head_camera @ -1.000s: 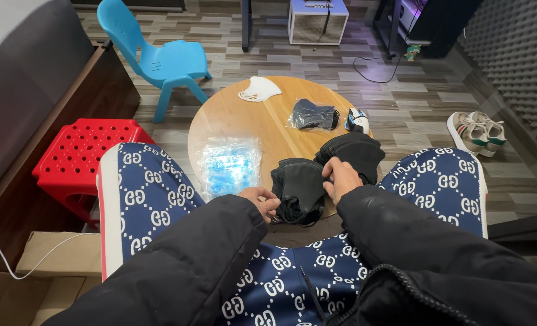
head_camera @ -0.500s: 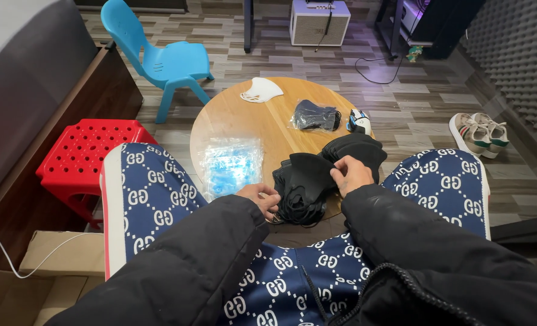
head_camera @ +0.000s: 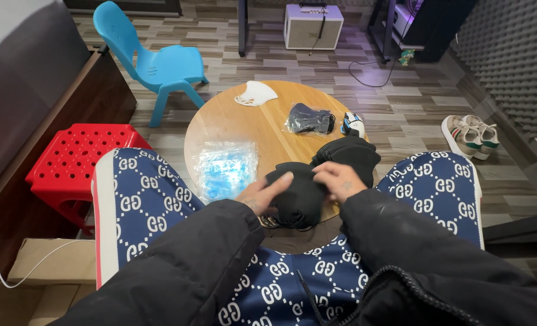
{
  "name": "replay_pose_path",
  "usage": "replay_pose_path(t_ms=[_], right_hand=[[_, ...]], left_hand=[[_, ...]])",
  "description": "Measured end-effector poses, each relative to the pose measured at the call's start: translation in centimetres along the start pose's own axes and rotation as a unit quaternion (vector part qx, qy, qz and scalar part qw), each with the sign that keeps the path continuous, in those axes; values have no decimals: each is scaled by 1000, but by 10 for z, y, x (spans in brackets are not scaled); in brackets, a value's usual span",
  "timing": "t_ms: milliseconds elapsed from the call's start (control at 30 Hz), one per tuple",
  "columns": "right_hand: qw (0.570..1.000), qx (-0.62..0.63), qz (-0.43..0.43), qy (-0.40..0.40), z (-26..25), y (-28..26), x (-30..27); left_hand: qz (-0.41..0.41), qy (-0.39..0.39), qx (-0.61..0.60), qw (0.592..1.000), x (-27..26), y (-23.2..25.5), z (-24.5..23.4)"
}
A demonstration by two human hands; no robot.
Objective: The person is packaging black protective gear into a clear plastic bag while sitting at a low table.
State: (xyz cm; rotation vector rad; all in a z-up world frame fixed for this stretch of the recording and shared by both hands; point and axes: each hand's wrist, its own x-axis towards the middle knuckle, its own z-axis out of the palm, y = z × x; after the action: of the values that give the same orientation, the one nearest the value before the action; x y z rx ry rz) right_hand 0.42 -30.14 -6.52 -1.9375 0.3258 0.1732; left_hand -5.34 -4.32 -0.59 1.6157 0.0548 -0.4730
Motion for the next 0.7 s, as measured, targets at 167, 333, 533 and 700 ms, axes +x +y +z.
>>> replay_pose_path(t_ms=[167, 333, 533, 700], right_hand=[[981, 132, 12, -144, 13, -5, -26], [994, -99, -12, -40, 5, 21, -15], [953, -300, -52, 6, 11, 47, 1], [934, -355, -38, -23, 18, 54, 4]], left_hand=[[-42, 35, 58, 997, 36, -26, -7], [-126, 200, 165, 957, 94, -88, -48], [-119, 166, 167, 965, 100, -103, -44], [-116, 165, 174, 964, 108, -112, -44]])
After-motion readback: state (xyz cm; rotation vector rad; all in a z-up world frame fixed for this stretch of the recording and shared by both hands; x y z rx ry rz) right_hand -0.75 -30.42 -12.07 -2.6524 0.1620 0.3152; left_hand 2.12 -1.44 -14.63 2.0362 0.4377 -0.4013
